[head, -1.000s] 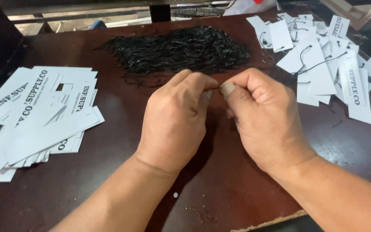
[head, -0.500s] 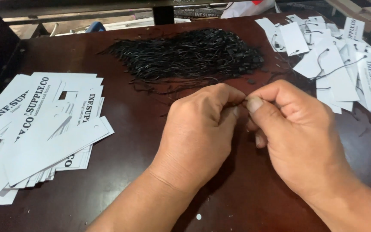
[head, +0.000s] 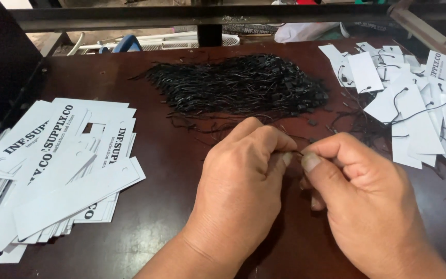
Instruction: Manually attaching black string fasteners to paper product labels by threading them through pre-punched holes and locking the fasteners.
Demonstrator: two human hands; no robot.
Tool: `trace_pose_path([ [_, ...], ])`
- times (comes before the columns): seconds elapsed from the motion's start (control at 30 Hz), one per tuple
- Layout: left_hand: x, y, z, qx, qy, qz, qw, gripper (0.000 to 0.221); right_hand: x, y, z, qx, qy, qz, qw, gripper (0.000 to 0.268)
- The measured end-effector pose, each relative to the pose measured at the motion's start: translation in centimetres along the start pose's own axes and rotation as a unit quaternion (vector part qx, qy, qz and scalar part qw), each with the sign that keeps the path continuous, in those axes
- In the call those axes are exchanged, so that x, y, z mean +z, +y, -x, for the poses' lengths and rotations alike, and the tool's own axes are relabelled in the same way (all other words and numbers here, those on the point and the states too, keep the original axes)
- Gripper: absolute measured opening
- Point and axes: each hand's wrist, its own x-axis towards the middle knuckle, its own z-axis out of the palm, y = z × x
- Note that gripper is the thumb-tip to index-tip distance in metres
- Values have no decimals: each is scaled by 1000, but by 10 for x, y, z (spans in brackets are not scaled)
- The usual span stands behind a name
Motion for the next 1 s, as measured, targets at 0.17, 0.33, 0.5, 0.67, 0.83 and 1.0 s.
trace_pose_path([
  [0.17, 0, -1, 1, 23, 17, 14, 999, 8, 0, -3, -1, 19, -3, 35, 999, 18],
  [0.33, 1, 0, 1, 14, 28, 12, 999, 8, -1, -7, 3, 23, 0, 51, 998, 18],
  [0.5, -1, 2, 2, 14, 4, -15, 1000, 5, 0, -9, 7, 27, 25, 38, 999, 16],
  [0.67, 0, 5, 6, 30, 34, -122, 991, 15, 4, 12, 9, -249, 92, 29, 964, 21],
  [0.83, 4, 3, 9, 57, 51, -168, 983, 28, 5, 18, 14, -451, 119, 47, 883, 27],
  [1.0, 3, 10, 9, 39, 14, -93, 995, 47, 0, 10, 15, -190, 75, 77, 976, 16],
])
